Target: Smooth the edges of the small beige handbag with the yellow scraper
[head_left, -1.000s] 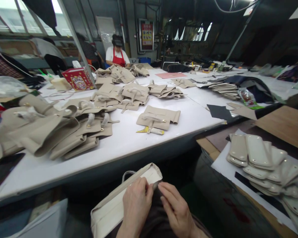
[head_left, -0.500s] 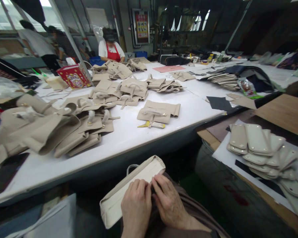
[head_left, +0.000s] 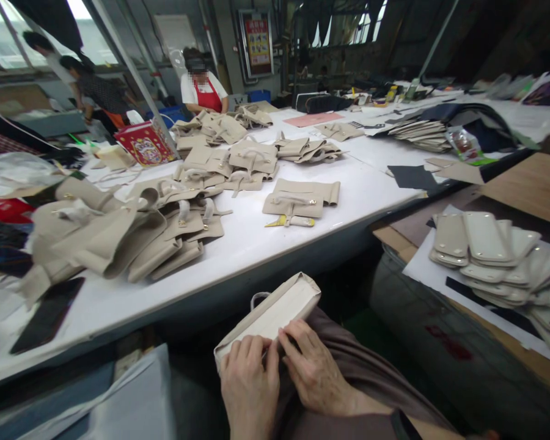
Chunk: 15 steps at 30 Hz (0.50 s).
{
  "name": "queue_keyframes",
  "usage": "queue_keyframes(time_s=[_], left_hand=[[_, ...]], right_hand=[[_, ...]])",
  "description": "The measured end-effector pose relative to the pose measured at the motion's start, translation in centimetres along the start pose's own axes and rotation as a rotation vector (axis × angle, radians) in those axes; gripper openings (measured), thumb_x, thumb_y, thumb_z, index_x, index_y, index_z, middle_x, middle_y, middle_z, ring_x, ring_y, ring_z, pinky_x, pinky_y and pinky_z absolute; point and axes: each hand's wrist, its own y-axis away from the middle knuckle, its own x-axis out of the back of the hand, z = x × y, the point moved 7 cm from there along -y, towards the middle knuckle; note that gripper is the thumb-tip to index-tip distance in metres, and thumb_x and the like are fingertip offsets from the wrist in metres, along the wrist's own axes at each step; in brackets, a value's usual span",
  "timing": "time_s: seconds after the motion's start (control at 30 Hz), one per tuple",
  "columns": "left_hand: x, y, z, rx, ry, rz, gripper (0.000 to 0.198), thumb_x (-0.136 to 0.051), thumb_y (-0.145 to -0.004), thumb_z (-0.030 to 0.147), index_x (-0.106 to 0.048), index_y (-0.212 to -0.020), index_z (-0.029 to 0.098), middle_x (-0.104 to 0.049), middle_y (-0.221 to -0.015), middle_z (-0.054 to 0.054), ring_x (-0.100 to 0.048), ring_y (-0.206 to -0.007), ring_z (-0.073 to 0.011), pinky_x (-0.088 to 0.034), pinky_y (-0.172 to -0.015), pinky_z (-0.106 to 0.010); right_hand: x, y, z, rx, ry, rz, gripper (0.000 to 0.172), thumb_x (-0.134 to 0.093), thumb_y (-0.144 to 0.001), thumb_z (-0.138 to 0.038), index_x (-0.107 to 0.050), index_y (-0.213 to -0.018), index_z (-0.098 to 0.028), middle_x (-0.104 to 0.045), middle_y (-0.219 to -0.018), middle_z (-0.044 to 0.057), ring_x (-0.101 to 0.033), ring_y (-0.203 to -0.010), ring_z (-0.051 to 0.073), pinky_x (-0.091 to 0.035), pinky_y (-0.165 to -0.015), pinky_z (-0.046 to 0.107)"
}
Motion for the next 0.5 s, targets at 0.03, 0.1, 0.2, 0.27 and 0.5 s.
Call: queue_keyframes(time_s=[0.03,0.1,0.2,0.27,0.5], left_hand=[[0.3,0.2,-0.2,0.005,-0.01,0.006,0.017,-0.055,-0.096,0.026,-0.062,-0.081,0.022,-0.065,-0.084,-0.003,-0.057,-0.087,-0.0259,-0.035,-0.08,-0.041],[0.7,0.7,-0.6,0.018,-0.017,0.021,0.017,-0.054,-0.096,0.026,-0.063,-0.081,0.022,-0.065,-0.084,-0.003,-0.057,-0.087,-0.0259,-0.035,-0.081,-0.042],[1.1,1.4,-1.5,0.028,-0.003,0.061,0.017,-0.054,-0.095,0.025,-0.063,-0.081,0.022,-0.065,-0.084,-0.004,-0.056,-0.089,-0.026,-0.036,-0.084,-0.043],[1.2,2.0,-2.1,0.022,0.015,0.117,0.015,-0.054,-0.095,0.025,-0.063,-0.082,0.022,-0.065,-0.089,-0.005,-0.056,-0.093,-0.0269,-0.037,-0.089,-0.045],[0.3,6.4,-6.3,0.184,0.375,0.515,0.022,-0.061,-0.092,0.033,-0.057,-0.109,0.02,-0.056,-0.124,-0.012,-0.051,-0.122,-0.0281,-0.031,-0.114,-0.054]], right_hand=[[-0.1,-0.1,-0.4,0.011,-0.005,0.0,0.048,-0.041,-0.088,-0.006,-0.048,-0.136,-0.003,-0.054,-0.125,0.021,-0.045,-0.126,0.031,-0.049,-0.105,0.052],[-0.3,-0.2,-1.1,0.031,-0.01,-0.007,0.047,-0.041,-0.088,-0.007,-0.049,-0.134,-0.002,-0.056,-0.122,0.021,-0.047,-0.124,0.031,-0.05,-0.105,0.053],[-0.9,-0.2,-2.1,0.047,-0.019,-0.032,0.047,-0.042,-0.087,-0.007,-0.05,-0.134,-0.001,-0.056,-0.122,0.021,-0.047,-0.123,0.031,-0.049,-0.106,0.052],[-1.3,-0.2,-2.6,0.053,-0.029,-0.046,0.049,-0.042,-0.087,-0.008,-0.049,-0.135,-0.002,-0.056,-0.123,0.02,-0.047,-0.124,0.03,-0.048,-0.107,0.051],[-2.5,-0.4,-4.6,0.159,-0.072,-0.138,0.048,-0.044,-0.088,-0.011,-0.049,-0.134,0.0,-0.056,-0.123,0.02,-0.047,-0.122,0.032,-0.048,-0.106,0.052]])
